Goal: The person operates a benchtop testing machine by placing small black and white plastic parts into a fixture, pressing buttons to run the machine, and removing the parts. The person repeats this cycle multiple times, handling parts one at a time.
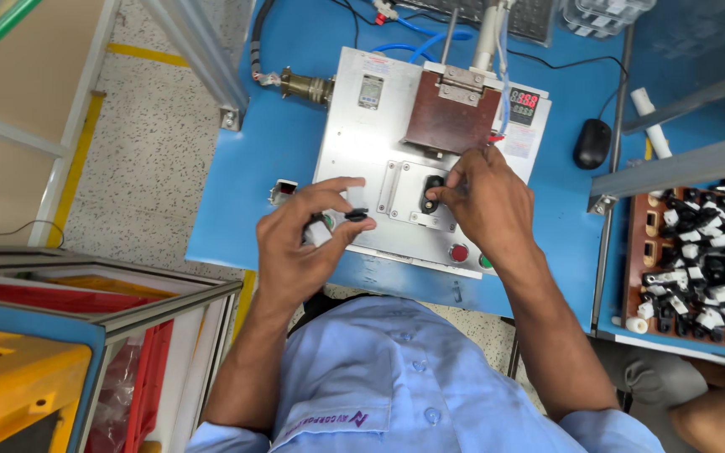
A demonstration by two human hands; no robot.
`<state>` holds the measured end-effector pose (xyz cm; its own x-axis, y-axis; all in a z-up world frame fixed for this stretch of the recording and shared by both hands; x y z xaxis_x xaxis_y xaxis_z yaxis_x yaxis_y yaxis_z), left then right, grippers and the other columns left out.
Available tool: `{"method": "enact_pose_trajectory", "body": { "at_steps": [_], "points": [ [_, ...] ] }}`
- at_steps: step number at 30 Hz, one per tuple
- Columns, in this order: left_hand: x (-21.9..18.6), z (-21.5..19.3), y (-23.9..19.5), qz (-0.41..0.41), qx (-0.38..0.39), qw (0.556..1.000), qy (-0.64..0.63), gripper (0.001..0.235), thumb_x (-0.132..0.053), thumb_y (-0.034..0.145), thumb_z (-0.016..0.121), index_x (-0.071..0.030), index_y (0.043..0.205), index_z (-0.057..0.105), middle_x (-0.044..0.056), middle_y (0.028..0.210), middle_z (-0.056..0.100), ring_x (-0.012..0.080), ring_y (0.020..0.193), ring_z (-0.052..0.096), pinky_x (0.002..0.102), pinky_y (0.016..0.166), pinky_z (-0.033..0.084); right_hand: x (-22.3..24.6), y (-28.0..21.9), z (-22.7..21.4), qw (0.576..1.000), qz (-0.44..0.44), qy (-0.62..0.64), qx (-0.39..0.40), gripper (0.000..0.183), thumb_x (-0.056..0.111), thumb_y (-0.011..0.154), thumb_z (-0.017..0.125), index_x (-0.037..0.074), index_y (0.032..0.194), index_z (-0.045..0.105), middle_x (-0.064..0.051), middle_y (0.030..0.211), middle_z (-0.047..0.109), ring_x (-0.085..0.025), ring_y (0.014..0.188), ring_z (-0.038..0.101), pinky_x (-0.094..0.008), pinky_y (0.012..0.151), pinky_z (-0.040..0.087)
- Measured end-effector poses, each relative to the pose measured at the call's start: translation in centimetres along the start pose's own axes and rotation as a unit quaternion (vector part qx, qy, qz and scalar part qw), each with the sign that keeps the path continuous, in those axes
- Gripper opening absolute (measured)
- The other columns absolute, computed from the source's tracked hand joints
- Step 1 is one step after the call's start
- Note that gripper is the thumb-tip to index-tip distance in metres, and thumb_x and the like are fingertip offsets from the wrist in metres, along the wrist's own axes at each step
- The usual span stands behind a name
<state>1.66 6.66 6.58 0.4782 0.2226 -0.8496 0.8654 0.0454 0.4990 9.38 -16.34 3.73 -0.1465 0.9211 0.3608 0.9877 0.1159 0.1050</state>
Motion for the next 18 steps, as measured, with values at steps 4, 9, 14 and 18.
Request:
{"method": "enact_pose_trajectory", "body": {
  "at_steps": [4, 9, 14, 18],
  "points": [
    [0.0, 0.5, -1.0, 0.02, 0.021, 1.0, 0.001, 0.036, -0.003, 0.083, 0.089, -0.006, 0.106, 0.062, 0.014, 0.122, 0.075, 0.014, 0.096, 0.075, 0.026, 0.076, 0.059, -0.5, -0.4, 0.5, 0.999, 0.039, 0.026, 0.025, 0.036, 0.031, 0.076, 0.09, 0.007, 0.086, 0.066, -0.007, 0.084, 0.073, -0.028, 0.074, 0.071, -0.044, 0.063, 0.051],
    [1.8, 0.4, -1.5, -0.023, 0.037, 0.996, -0.072, 0.04, -0.008, 0.093, 0.082, -0.003, 0.119, 0.053, 0.018, 0.123, 0.073, 0.0193, 0.097, 0.073, 0.029, 0.076, 0.059, -1.2, -1.4, 1.0, 0.995, 0.062, 0.072, -0.013, 0.026, 0.025, 0.08, 0.087, 0.008, 0.089, 0.07, -0.005, 0.079, 0.073, -0.023, 0.066, 0.07, -0.04, 0.06, 0.051],
    [6.3, 2.4, -2.7, -0.234, 0.068, 0.756, -0.608, 0.035, -0.03, 0.102, 0.059, -0.002, 0.122, 0.053, 0.024, 0.113, 0.074, 0.0084, 0.045, 0.042, 0.028, 0.054, 0.051, 1.5, -4.6, 0.4, 0.982, -0.068, 0.085, -0.151, 0.007, 0.008, 0.093, 0.08, 0.006, 0.098, 0.077, -0.009, 0.099, 0.075, -0.022, 0.075, 0.069, -0.035, 0.066, 0.053],
    [10.0, 2.1, -3.9, -0.297, 0.018, 0.701, -0.648, 0.042, -0.035, 0.099, 0.055, -0.001, 0.124, 0.058, 0.016, 0.1, 0.072, 0.0123, 0.049, 0.049, 0.027, 0.048, 0.045, -1.2, -6.7, -0.6, 0.966, -0.132, 0.204, -0.089, 0.021, -0.001, 0.093, 0.073, 0.007, 0.111, 0.078, -0.008, 0.118, 0.072, -0.018, 0.094, 0.072, -0.027, 0.077, 0.06]
  ]
}}
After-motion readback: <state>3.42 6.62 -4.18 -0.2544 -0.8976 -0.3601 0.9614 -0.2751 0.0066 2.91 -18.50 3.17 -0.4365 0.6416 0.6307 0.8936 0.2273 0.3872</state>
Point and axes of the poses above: each hand's wrist, its own y-axis towards the middle knuckle, its own z-axis out of the palm, x = y × z, the point moved 8 cm from there along y, towards the middle knuckle
